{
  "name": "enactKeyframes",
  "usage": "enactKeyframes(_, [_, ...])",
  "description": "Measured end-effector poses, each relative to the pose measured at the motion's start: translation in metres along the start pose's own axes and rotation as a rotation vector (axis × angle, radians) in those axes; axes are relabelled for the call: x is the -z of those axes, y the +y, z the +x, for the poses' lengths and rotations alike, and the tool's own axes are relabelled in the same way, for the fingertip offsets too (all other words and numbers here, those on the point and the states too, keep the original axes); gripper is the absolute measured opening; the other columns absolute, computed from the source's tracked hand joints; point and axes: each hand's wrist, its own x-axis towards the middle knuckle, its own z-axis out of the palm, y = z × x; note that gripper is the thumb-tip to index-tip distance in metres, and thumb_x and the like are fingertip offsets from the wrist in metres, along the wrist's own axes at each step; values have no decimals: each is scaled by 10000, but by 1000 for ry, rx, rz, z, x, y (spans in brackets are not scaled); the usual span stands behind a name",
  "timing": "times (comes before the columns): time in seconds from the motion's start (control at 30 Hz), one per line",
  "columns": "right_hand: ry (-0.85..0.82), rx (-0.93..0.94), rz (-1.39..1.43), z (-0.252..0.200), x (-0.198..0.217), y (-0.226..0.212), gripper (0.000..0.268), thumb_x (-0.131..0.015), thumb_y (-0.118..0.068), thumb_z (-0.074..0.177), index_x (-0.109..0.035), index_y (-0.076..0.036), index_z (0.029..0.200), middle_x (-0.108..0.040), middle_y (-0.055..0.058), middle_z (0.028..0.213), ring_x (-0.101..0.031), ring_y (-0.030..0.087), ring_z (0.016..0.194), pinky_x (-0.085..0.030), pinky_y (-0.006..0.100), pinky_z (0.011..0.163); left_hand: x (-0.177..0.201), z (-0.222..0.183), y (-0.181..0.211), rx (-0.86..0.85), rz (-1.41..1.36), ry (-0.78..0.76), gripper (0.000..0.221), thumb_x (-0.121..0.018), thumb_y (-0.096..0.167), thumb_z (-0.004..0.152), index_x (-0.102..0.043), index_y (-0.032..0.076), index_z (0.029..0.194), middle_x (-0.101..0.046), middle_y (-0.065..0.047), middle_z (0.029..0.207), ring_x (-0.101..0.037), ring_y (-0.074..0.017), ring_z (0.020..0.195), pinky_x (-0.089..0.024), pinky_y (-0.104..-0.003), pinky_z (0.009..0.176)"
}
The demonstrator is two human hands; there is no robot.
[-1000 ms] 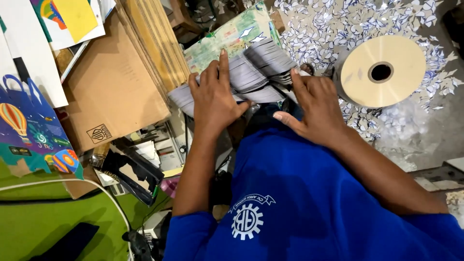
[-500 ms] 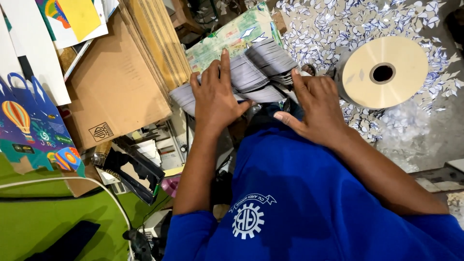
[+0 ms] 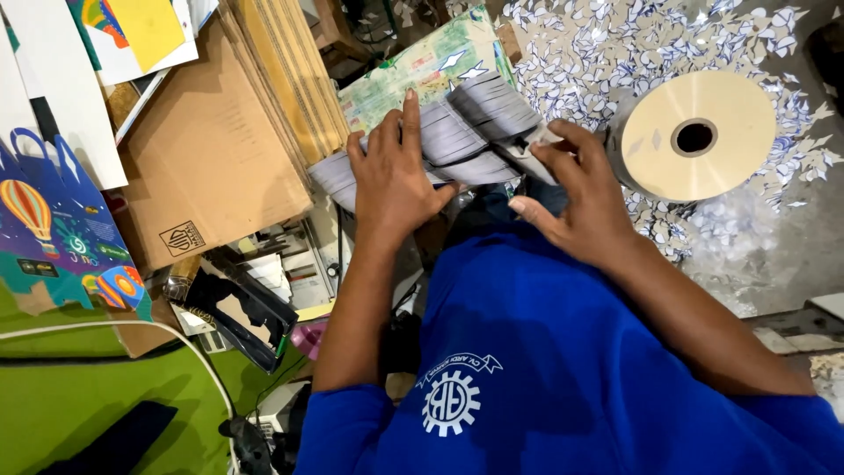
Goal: Inspecting and counting a stack of printed cardboard products at a workstation.
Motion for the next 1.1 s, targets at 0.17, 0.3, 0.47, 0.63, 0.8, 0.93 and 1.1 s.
enactKeyframes(0.17, [-58,-51,38,10,6,4,765,-709,-520,1001,-459,-19,1523,-623,156,1284,-574,333,1183,-454,474,1038,-1,-1,0,7,3,-22,1385,-947,563,588,-161,44,1603,-487,-232,1434,-494,-389,1313,-228,-619,1135])
enactKeyframes(0.3, [-168,-57,-88,19,9,-3,947,-667,-601,949,-408,36,1599,-593,199,1180,-549,361,1060,-454,484,933,-1,-2,1,8,4,-31,1384,-953,561,589,-162,42,1599,-483,-242,1433,-487,-401,1308,-233,-628,1130])
enactKeyframes(0.47, [-155,24,-219,13,6,-7,980,-663,-634,941,-410,65,1580,-562,229,1180,-536,375,1041,-457,487,908,0,-1,1,11,2,-19,1393,-959,554,559,-179,41,1592,-485,-250,1428,-487,-405,1312,-235,-636,1115])
enactKeyframes(0.63, [-138,39,-228,9,3,-6,991,-667,-627,943,-404,92,1573,-564,229,1215,-533,380,1067,-457,496,930,1,0,0,-5,3,-7,1393,-961,558,562,-187,32,1594,-490,-245,1432,-495,-406,1300,-244,-629,1119])
enactKeyframes(0.8, [-134,41,-226,6,2,-5,990,-657,-631,947,-406,95,1573,-562,235,1242,-530,376,1077,-456,494,937,0,-2,0,-11,-2,7,1391,-959,550,569,-183,33,1601,-493,-237,1433,-499,-396,1309,-246,-625,1127])
enactKeyframes(0.93, [-142,36,-231,5,1,-4,984,-645,-638,954,-413,96,1567,-559,232,1247,-531,369,1076,-453,494,939,-2,-3,-1,-12,-9,12,1411,-966,545,559,-168,32,1604,-487,-248,1439,-491,-407,1320,-238,-629,1128])
enactKeyframes(1.1, [-134,12,-200,4,2,-5,957,-672,-620,943,-450,84,1553,-557,228,1247,-533,375,1093,-451,503,955,-4,-2,-2,-13,-14,16,1413,-968,540,557,-164,38,1604,-487,-261,1449,-489,-413,1323,-235,-628,1130])
